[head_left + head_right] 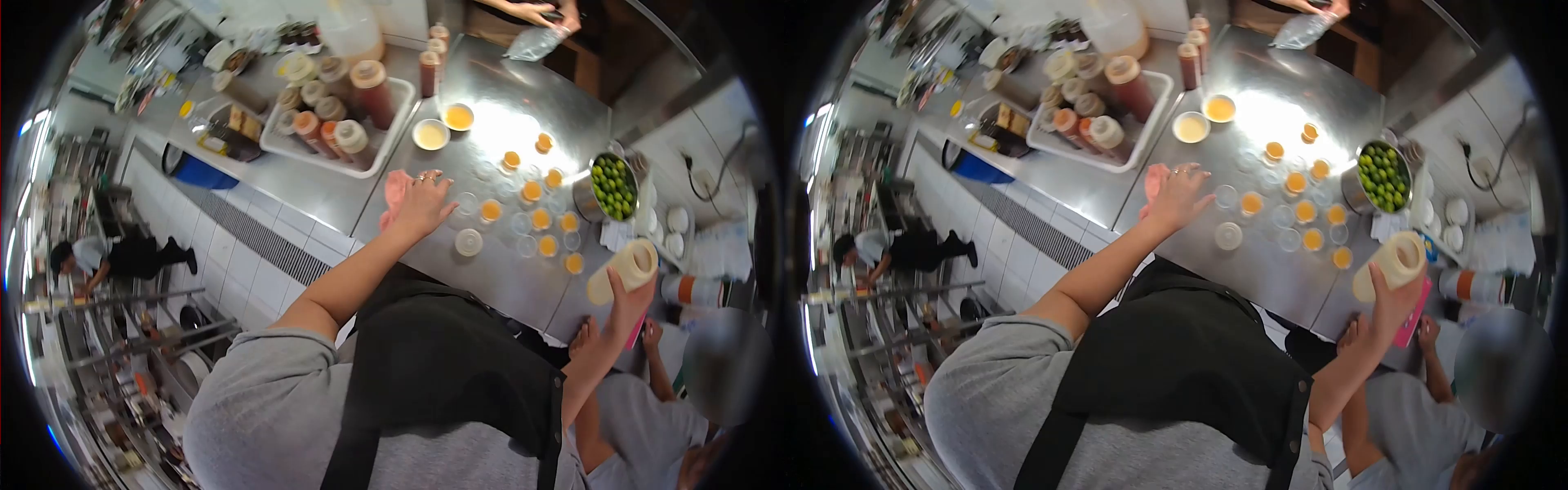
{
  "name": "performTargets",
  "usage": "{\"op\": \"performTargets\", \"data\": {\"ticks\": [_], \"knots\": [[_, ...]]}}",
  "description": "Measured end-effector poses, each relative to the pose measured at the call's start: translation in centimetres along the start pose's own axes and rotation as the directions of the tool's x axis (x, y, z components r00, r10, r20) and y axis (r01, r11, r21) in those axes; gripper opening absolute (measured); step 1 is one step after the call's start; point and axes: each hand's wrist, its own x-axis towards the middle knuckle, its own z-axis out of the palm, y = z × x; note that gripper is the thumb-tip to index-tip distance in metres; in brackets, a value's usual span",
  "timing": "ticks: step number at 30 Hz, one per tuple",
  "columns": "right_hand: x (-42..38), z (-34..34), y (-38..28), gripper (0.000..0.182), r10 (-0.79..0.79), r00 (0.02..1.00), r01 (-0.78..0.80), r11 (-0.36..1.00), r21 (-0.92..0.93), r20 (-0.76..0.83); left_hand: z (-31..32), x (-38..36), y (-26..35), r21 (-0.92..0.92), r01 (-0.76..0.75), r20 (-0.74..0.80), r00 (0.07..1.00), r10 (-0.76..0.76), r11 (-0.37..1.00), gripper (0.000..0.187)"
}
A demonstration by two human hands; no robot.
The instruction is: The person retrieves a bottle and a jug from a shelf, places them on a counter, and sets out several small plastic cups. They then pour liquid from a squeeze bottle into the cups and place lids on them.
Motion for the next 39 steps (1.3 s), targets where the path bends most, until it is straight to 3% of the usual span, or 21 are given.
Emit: {"op": "performTargets", "data": {"ticks": [2, 5, 8, 9, 11, 14, 16, 18, 19, 20, 22, 27, 29, 30, 32, 35, 37, 39], "knots": [[0.4, -0.1, 0.2, 0.079, 0.002, 1.000, -0.002, 1.000, -0.005, 0.004, -0.8, -1.5, -1.4, 0.022, 0.060, 0.014, 0.998, -0.061, 0.998, 0.055], [0.7, 0.8, -0.2, 0.082, 0.072, 0.997, -0.072, 0.994, 0.082, 0.007, -0.9, -3.4, -2.5, 0.112, 0.021, -0.108, 0.994, -0.009, 0.994, 0.045], [1.2, 2.4, -0.5, 0.084, 0.101, 0.995, -0.104, 0.980, 0.170, 0.026, 2.4, -3.8, -4.1, 0.194, 0.139, -0.142, 0.983, -0.112, 0.971, 0.060], [1.4, 3.1, -1.2, 0.084, 0.087, 0.996, -0.091, 0.980, 0.177, 0.030, 3.3, -3.7, -4.5, 0.156, 0.159, -0.093, 0.985, -0.145, 0.975, 0.060], [1.5, 4.6, -2.7, 0.086, 0.056, 0.990, -0.110, 0.886, 0.450, 0.131, 3.7, -3.8, -4.6, 0.123, 0.187, -0.051, 0.982, -0.182, 0.975, 0.060], [2.4, 6.4, -2.9, 0.086, 0.127, 0.973, -0.206, 0.856, 0.474, 0.194, 3.6, -4.7, -3.6, 0.063, 0.205, 0.046, 0.977, -0.208, 0.977, 0.058], [2.9, 8.6, -2.6, 0.085, 0.130, 0.978, -0.201, 0.813, 0.547, 0.166, 4.8, -4.6, -4.0, 0.446, 0.122, -0.132, 0.989, -0.070, 0.887, 0.060], [3.0, 11.2, -3.9, 0.083, 0.149, 0.979, -0.205, 0.740, 0.641, 0.142, 3.7, -4.2, -3.4, 0.672, 0.019, -0.077, 0.996, 0.043, 0.740, 0.062], [3.1, 12.1, -4.2, 0.081, 0.071, 0.985, -0.162, 0.691, 0.705, 0.157, 4.3, -4.8, -4.1, 0.358, 0.038, -0.122, 0.993, 0.007, 0.933, 0.063], [3.2, 12.4, -5.7, 0.074, 0.061, 0.980, -0.182, 0.644, 0.743, 0.187, 3.9, -5.1, -3.9, 0.166, 0.063, -0.131, 0.991, -0.041, 0.984, 0.065], [3.8, 11.8, -6.2, 0.065, 0.042, 0.969, -0.216, 0.629, 0.746, 0.245, 4.4, -5.2, -4.1, 0.041, 0.104, -0.140, 0.985, -0.097, 0.994, 0.066], [4.3, 10.6, -5.9, 0.064, 0.147, 0.986, -0.157, 0.604, 0.781, 0.084, 3.4, -4.9, -3.2, 0.001, 0.091, -0.120, 0.989, -0.091, 0.996, 0.065], [4.0, 9.5, -5.4, 0.064, 0.154, 0.985, -0.158, 0.604, 0.781, 0.080, 3.2, -4.7, -2.9, -0.036, 0.203, -0.041, 0.978, -0.205, 0.978, 0.067], [3.9, 8.6, -5.0, 0.064, 0.170, 0.984, -0.148, 0.611, 0.778, 0.053, 3.3, -4.8, -3.1, -0.040, 0.177, -0.023, 0.984, -0.178, 0.983, 0.067], [3.9, 6.7, -3.9, 0.065, 0.123, 0.985, -0.013, 0.751, 0.660, -0.121, 3.8, -4.6, -3.2, -0.026, 0.183, -0.112, 0.976, -0.185, 0.983, 0.067], [3.9, 2.6, -1.3, 0.065, 0.098, 0.952, 0.097, 0.802, 0.589, -0.290, 2.6, -3.8, -0.9, 0.049, 0.146, -0.168, 0.976, -0.135, 0.988, 0.067], [3.1, 0.4, 0.4, 0.065, 0.110, 0.946, 0.090, 0.816, 0.572, -0.306, 1.6, -3.3, 0.8, 0.021, 0.175, -0.128, 0.977, -0.171, 0.984, 0.064], [2.4, -0.7, 1.4, 0.066, 0.100, 0.895, 0.070, 0.931, 0.359, -0.434, 1.7, -2.3, 1.5, -0.067, 0.083, -0.160, 0.983, -0.093, 0.994, 0.061]]}}
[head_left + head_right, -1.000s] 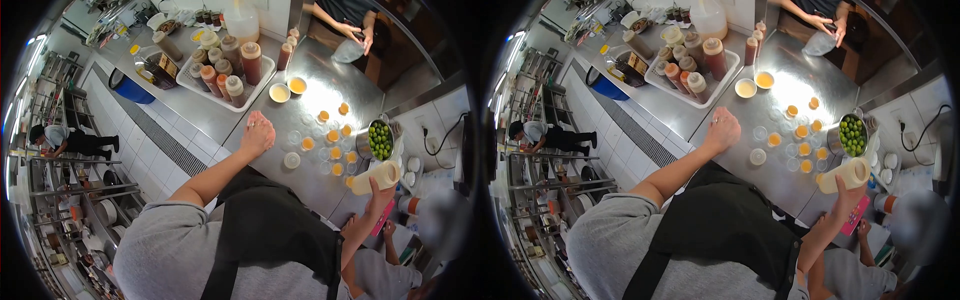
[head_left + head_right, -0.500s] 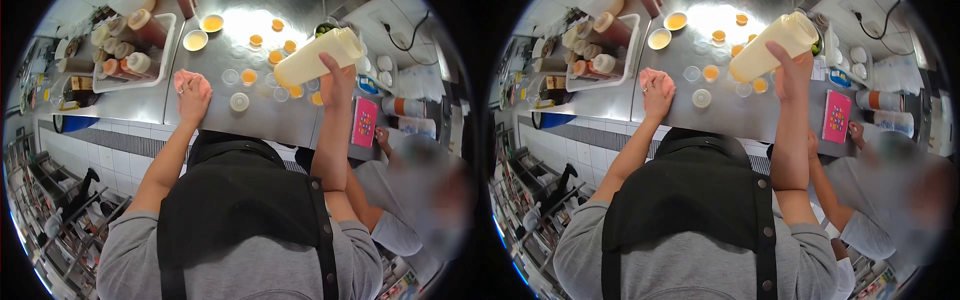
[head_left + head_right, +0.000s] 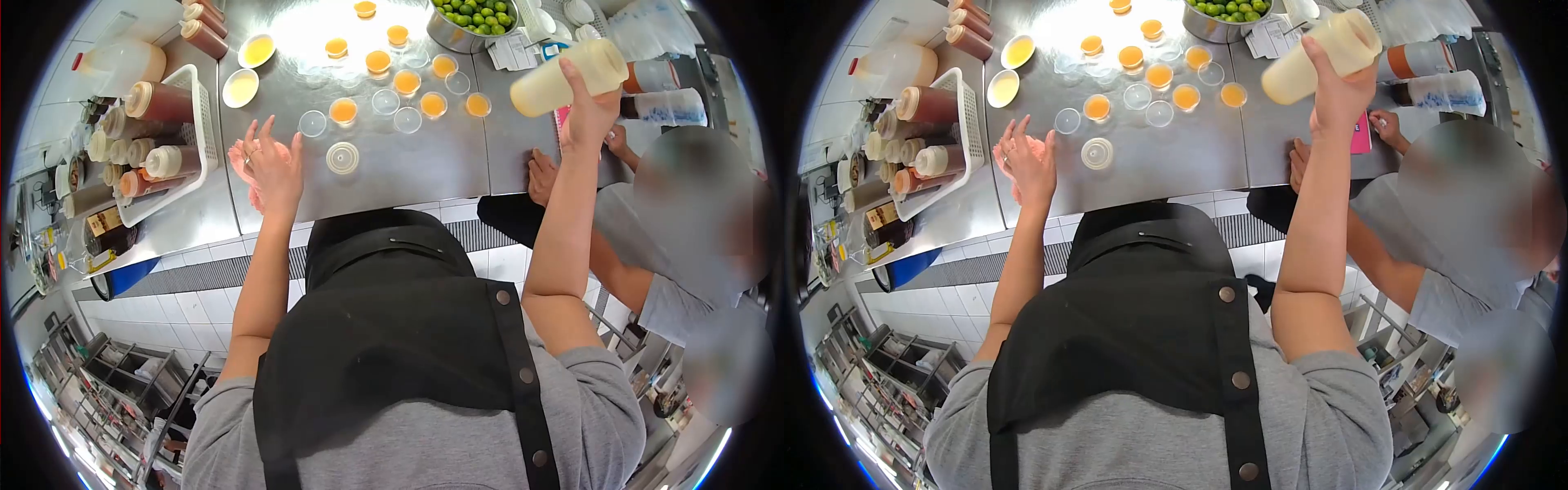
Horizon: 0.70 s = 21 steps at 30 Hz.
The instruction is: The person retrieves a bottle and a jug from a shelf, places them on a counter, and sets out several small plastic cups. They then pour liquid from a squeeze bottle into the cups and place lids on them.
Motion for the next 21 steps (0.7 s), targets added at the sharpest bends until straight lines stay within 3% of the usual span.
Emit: {"op": "performTargets", "data": {"ticks": [3, 5, 10, 12, 15, 16, 18, 21], "knots": [[-0.6, -2.3, 2.5, 0.066, 0.006, 0.998, -0.019, 0.980, -0.197, -0.067, 0.5, 0.4, 0.9, -0.124, -0.003, -0.022, 1.000, 0.000, 0.992, 0.059], [-1.2, -3.0, 3.8, 0.067, 0.015, 0.992, -0.056, 0.942, -0.329, -0.127, 0.7, 0.0, 0.8, -0.097, -0.016, -0.016, 1.000, 0.015, 0.995, 0.058], [-1.4, -4.3, 5.5, 0.073, 0.046, 0.989, -0.094, 0.929, -0.358, -0.140, 0.8, -1.6, -0.6, 0.007, 0.000, 0.039, 0.999, 0.000, 1.000, 0.058], [-1.0, -4.2, 6.7, 0.074, 0.056, 0.987, -0.111, 0.921, -0.374, -0.153, 1.4, -1.9, -2.7, -0.001, 0.013, -0.044, 0.999, -0.013, 1.000, 0.059], [-0.7, -3.8, 10.4, 0.076, -0.107, 0.982, 0.045, 0.933, -0.357, -0.155, 2.8, -2.1, -5.9, 0.060, 0.072, -0.086, 0.994, -0.066, 0.996, 0.060], [-0.8, -3.9, 11.5, 0.076, -0.092, 0.985, 0.032, 0.930, -0.366, -0.147, 3.2, -2.5, -6.3, 0.065, 0.084, -0.071, 0.994, -0.079, 0.994, 0.060], [-0.6, -3.5, 13.0, 0.082, -0.293, 0.954, 0.234, 0.864, -0.445, -0.068, 3.5, -2.2, -6.3, 0.244, 0.121, -0.002, 0.992, -0.124, 0.962, 0.061], [-0.4, -3.0, 13.5, 0.073, -0.234, 0.971, 0.190, 0.890, -0.414, -0.057, 3.9, -1.3, -6.7, 0.235, 0.109, -0.011, 0.994, -0.110, 0.966, 0.064]]}}
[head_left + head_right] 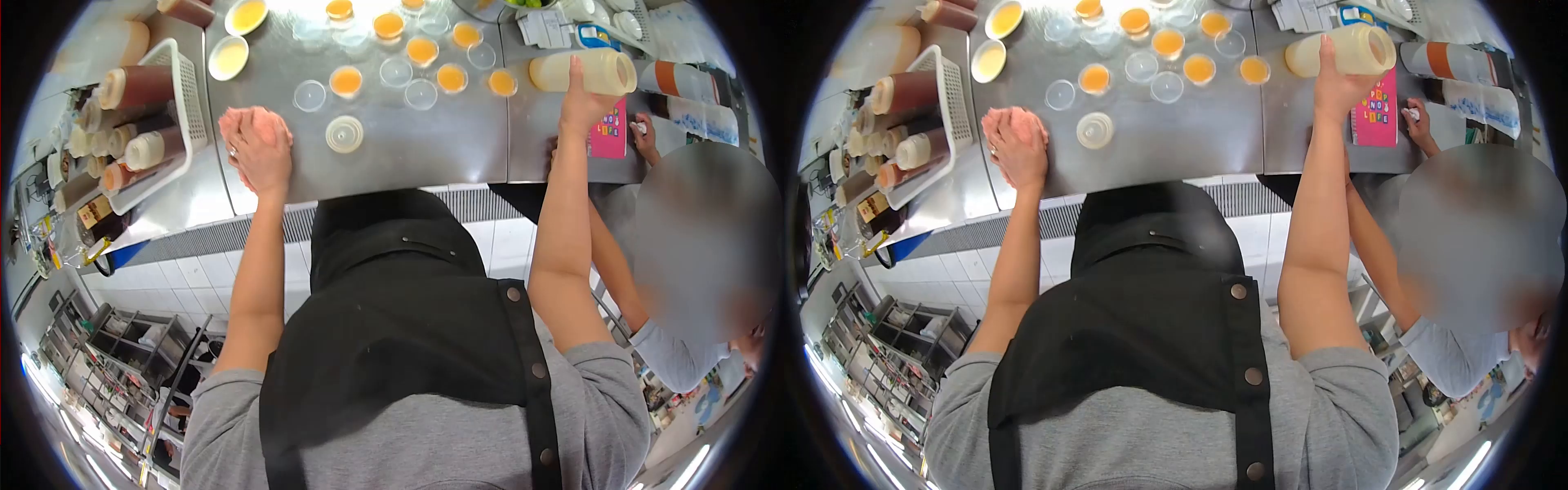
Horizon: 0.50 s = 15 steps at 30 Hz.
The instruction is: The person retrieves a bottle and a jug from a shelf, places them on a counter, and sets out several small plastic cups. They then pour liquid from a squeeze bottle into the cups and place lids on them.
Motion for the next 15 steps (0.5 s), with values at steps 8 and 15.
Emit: {"op": "performTargets", "data": {"ticks": [8, 15], "knots": [[-0.3, 0.4, 3.4, 0.087, -0.124, 0.992, 0.121, 0.988, -0.099, -0.023, -1.0, 0.1, 0.7, -0.018, -0.044, 0.022, 0.999, 0.045, 0.999, 0.057], [-2.7, -1.5, 0.2, 0.130, 0.020, 0.999, -0.013, 0.983, -0.182, 0.035, -3.0, 0.1, 2.5, -0.054, -0.166, -0.095, 0.982, 0.160, 0.985, 0.049]]}}
